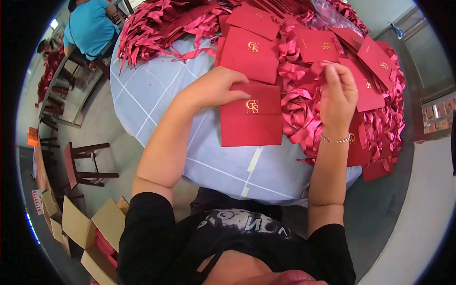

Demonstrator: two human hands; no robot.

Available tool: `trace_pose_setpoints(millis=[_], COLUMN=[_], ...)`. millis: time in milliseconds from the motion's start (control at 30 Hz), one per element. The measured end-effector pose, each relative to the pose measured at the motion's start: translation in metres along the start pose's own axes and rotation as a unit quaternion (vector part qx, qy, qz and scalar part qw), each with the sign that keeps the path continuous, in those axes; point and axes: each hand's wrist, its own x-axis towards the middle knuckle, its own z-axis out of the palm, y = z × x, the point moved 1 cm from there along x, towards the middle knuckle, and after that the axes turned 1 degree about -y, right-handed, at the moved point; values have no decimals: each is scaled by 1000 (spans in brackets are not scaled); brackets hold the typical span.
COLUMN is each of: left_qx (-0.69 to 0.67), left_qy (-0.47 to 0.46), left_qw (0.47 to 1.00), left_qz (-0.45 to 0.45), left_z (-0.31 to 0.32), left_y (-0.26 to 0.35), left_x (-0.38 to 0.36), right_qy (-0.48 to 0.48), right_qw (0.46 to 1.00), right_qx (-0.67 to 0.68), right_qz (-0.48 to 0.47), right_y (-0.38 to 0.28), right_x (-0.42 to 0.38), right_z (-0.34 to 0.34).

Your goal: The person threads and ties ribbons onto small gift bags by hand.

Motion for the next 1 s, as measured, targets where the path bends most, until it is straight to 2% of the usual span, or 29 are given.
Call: trace_pose_setpoints(millis=[167,267,500,600,633,733,767,867,967,1000], left_qx=[-9,-14,-14,-6,-6,6,3,-4,-1,5], left_qy=[-10,-2,-16,-48,-67,-8,-13,-25,-28,-26], left_qw=[1000,1000,1000,998,996,1000,1000,1000,1000,1000], left_qz=[-9,3,-18,-45,-56,-13,-12,-11,-13,-12], left_z=[1,3,4,-1,-2,4,5,4,3,4], left_y=[-1,-2,-2,4,5,-2,-4,-4,-3,-2], left_x=[1,1,1,3,4,0,-1,0,0,0], right_qy=[50,1,-134,-287,-254,-292,-284,-326,-242,-253], right_qw=[999,998,984,932,917,807,803,742,674,703], right_qx=[-11,8,54,-158,-252,-512,-516,-578,-678,-645], right_qz=[-20,62,105,153,177,26,83,-98,-166,-161], right_y=[-2,3,-18,-19,-16,4,6,12,6,11], right_x=[6,6,-20,-17,-14,-9,-11,-11,-20,-22], right_z=[-12,-20,35,23,23,7,1,-3,28,33])
